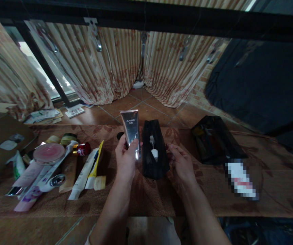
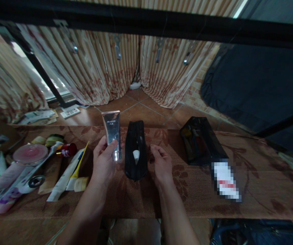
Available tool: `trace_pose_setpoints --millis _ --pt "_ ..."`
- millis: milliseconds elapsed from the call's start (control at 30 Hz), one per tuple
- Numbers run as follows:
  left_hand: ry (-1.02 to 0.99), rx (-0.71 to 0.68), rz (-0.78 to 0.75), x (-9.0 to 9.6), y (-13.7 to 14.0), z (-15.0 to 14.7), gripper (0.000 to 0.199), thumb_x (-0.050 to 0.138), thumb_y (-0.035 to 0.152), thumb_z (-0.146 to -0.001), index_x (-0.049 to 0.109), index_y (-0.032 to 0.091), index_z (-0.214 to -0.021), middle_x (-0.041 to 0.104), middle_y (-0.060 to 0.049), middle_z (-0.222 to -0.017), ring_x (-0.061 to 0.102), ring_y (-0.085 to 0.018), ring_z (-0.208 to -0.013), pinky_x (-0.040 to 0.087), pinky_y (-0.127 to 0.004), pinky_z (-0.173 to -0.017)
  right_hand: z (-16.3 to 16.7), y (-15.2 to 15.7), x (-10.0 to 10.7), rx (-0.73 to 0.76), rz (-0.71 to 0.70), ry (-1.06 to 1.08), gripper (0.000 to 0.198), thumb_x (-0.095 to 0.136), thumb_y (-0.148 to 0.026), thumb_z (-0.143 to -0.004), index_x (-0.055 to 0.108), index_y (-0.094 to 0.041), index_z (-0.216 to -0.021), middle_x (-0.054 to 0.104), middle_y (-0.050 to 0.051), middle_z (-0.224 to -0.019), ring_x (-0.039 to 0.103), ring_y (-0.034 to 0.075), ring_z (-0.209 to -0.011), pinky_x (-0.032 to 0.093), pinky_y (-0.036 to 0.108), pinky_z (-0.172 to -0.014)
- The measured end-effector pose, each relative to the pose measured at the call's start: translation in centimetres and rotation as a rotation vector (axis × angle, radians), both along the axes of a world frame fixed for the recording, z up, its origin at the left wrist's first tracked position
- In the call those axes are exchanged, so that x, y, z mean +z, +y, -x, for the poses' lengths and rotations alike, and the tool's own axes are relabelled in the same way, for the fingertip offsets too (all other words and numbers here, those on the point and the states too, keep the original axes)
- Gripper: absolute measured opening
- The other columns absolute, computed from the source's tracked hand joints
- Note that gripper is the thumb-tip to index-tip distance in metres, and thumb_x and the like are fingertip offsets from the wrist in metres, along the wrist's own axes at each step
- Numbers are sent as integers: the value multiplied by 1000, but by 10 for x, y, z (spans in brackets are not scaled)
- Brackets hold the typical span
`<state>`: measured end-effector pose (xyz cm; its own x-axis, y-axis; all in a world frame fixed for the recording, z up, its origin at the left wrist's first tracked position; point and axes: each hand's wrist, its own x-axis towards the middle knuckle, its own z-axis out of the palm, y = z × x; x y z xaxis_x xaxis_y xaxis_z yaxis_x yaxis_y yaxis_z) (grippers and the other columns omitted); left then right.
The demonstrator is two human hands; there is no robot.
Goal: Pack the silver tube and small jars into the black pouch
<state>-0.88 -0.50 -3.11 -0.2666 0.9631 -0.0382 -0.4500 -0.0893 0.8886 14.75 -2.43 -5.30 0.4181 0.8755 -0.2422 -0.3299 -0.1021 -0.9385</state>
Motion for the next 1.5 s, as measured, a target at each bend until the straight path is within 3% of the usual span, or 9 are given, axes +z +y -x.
trace_pose_setpoints --millis 267,533,700,933,1100,1267,1500 --pt "25 10 8 3 -1 0 22 76 28 -67 66 19 -85 63 2 -70 58 -12 -64 44 -22 -60 0 1 -2 3 -4 21 36 84 -47 -59 73 -19 -78 69 0 -73 56 13 -61 40 24 -53" --pt "114 13 -36 0 0 3 24 76 22 -64 66 20 -85 61 5 -73 53 -11 -65 41 -22 -64 1 0 -3 -2 -8 -11 35 83 -48 -59 74 -19 -77 63 -3 -62 46 10 -49 32 24 -47" --pt "150 4 -36 0 0 3 26 75 19 -64 64 20 -87 60 5 -72 53 -11 -65 40 -21 -62 2 0 -5 -9 8 15 36 84 -48 -59 74 -19 -78 65 -2 -62 47 10 -48 33 24 -46" --pt "185 62 1 -1 1 3 28 80 24 -63 62 18 -83 53 7 -66 45 -8 -58 36 -20 -57 1 0 -8 -24 37 24 38 84 -46 -59 76 -19 -84 72 1 -73 60 15 -59 43 26 -52" --pt "191 69 60 0 0 3 31 81 29 -65 63 18 -88 55 7 -66 45 -8 -55 35 -20 -53 1 0 -7 -25 51 2 37 84 -46 -59 77 -19 -83 71 1 -71 56 12 -55 39 23 -47" --pt "147 67 70 2 -1 3 30 81 28 -62 63 17 -83 60 5 -68 51 -9 -56 40 -20 -55 3 0 -7 -39 44 41 36 85 -45 -57 77 -20 -81 70 0 -71 56 13 -54 38 23 -46" --pt "-78 75 147 12 -3 2 35 82 30 -60 62 17 -85 63 4 -71 56 -8 -53 40 -19 -47 3 0 -7 12 8 21 37 83 -50 -61 75 -20 -80 68 0 -67 55 13 -54 39 24 -47"
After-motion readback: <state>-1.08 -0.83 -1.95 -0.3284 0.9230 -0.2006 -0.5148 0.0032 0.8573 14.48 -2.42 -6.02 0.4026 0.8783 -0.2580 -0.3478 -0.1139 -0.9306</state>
